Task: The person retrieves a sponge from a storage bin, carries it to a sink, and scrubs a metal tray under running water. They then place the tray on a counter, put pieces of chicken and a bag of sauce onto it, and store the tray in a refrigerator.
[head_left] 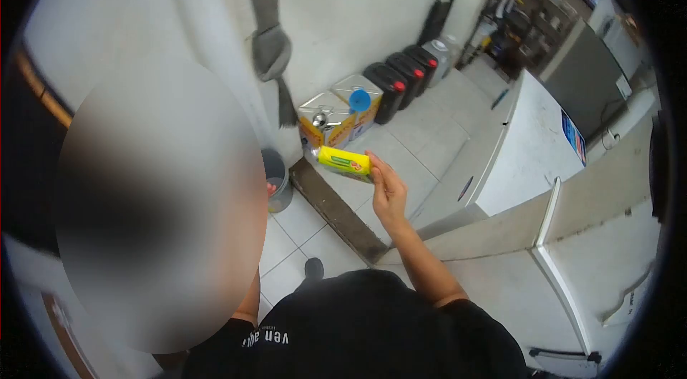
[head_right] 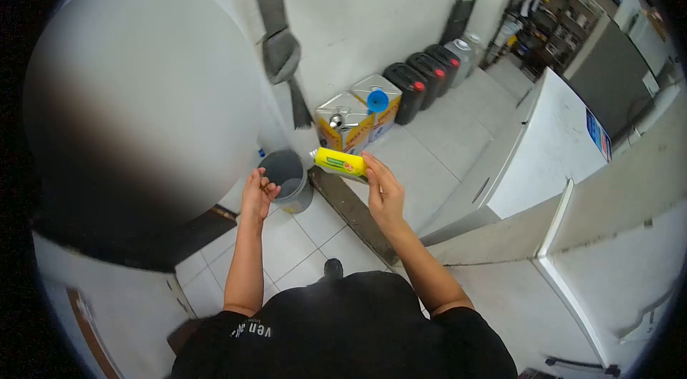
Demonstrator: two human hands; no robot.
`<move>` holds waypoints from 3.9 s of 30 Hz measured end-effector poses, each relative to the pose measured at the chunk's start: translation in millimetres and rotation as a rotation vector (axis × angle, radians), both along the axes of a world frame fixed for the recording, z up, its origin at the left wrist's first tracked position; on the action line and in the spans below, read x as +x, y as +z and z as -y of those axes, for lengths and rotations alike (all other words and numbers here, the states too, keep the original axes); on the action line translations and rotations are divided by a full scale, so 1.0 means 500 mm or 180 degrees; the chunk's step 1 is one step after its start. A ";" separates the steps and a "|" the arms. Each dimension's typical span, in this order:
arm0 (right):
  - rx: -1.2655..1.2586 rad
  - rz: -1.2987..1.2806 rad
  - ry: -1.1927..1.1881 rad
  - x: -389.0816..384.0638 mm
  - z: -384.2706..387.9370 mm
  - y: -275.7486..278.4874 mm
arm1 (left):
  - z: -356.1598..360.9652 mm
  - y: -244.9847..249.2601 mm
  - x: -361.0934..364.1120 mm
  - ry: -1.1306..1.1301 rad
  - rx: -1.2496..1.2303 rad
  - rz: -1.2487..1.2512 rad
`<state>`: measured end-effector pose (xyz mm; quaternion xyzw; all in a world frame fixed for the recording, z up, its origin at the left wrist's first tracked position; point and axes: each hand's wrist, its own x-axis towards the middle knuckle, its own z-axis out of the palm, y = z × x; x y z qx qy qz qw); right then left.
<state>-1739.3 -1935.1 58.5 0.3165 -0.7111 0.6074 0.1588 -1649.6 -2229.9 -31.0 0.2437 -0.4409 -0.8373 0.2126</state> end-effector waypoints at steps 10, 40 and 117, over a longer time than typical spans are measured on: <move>0.0295 -0.0542 0.0444 -0.282 0.122 0.046 | -0.127 0.169 -0.451 -0.1836 0.0991 -0.0734; 0.0522 0.1446 -0.1672 -1.384 -0.258 0.201 | -0.499 0.418 -1.637 -0.4247 -0.1697 -0.0823; -0.1951 0.1757 -0.4092 -4.347 -2.676 -0.203 | -2.978 0.088 -5.098 -0.5410 -0.2628 -0.2089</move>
